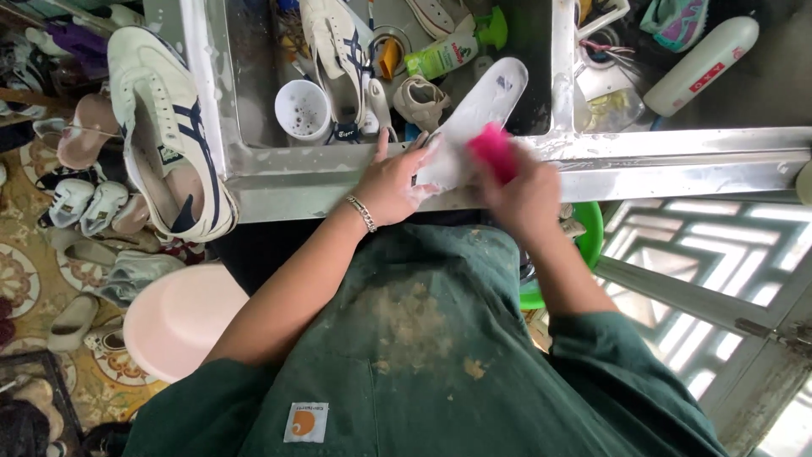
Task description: The person scrubs the sole of a white sneaker using a pink brush and cleaning solution in a sink. They then rinse the shoe under running water from a faucet to remove the soap and dirt.
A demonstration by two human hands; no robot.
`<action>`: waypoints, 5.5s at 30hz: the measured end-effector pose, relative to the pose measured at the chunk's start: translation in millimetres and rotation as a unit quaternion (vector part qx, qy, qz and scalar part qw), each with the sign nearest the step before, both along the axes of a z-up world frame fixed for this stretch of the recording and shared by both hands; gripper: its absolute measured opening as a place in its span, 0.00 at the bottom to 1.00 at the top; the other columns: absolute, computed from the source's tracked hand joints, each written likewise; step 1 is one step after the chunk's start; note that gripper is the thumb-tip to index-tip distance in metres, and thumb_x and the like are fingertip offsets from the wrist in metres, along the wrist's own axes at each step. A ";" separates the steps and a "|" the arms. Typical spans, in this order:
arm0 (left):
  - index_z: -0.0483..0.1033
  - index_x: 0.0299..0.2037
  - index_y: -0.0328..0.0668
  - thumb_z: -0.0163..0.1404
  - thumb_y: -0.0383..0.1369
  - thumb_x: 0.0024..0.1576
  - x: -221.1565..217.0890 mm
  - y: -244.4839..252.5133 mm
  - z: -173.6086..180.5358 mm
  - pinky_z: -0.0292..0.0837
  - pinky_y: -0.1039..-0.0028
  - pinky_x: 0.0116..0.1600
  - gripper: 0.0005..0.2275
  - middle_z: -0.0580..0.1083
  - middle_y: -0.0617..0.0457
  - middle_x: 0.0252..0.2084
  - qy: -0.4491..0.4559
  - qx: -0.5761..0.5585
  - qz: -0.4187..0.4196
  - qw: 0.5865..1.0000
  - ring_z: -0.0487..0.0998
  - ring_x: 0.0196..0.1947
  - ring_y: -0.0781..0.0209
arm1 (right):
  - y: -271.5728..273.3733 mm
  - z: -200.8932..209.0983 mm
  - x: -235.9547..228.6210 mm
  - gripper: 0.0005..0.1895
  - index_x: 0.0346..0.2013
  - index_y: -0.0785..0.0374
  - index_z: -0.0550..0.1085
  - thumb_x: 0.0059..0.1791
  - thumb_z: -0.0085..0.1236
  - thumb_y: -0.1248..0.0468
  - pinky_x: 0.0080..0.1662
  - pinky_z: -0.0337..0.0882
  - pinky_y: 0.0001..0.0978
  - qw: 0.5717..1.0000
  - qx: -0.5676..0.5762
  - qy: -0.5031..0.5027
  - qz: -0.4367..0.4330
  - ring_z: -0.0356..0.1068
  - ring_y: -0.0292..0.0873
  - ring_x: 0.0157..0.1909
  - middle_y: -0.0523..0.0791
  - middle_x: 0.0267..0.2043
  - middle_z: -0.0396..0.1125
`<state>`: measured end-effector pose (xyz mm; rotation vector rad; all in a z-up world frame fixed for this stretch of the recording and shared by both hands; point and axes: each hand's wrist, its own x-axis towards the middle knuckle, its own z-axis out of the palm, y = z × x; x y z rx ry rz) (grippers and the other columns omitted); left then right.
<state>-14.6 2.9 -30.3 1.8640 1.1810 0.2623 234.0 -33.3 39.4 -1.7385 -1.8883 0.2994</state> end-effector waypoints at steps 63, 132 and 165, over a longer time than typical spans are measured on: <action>0.75 0.77 0.51 0.56 0.28 0.78 -119.7 -20.1 102.3 0.84 0.76 0.42 0.18 0.85 0.52 0.35 -0.361 0.000 0.303 0.882 0.84 0.28 0.66 | 35.8 12.0 -64.1 0.21 0.61 0.63 0.87 0.59 0.83 0.56 0.36 0.84 0.41 0.913 -0.204 0.238 0.262 0.87 0.46 0.37 0.56 0.36 0.85; 0.84 0.81 0.79 0.64 0.65 0.60 -141.2 -81.4 -11.9 0.78 0.43 0.63 0.36 0.73 0.45 0.85 0.253 0.266 0.178 0.913 0.78 0.64 0.36 | 281.6 -149.1 -137.3 0.15 0.66 0.40 0.82 0.65 0.74 0.54 0.34 0.81 0.27 0.858 -0.486 -0.061 0.156 0.77 0.34 0.32 0.43 0.50 0.81; 0.85 0.76 0.47 0.52 0.27 0.76 -1.9 -33.6 -66.8 0.65 0.50 0.92 0.20 0.80 0.47 0.82 0.018 0.232 -0.033 0.972 0.76 0.85 0.48 | 21.8 -42.4 63.8 0.11 0.56 0.44 0.92 0.60 0.80 0.50 0.38 0.82 0.53 0.990 -0.014 -0.116 0.074 0.86 0.60 0.37 0.43 0.35 0.82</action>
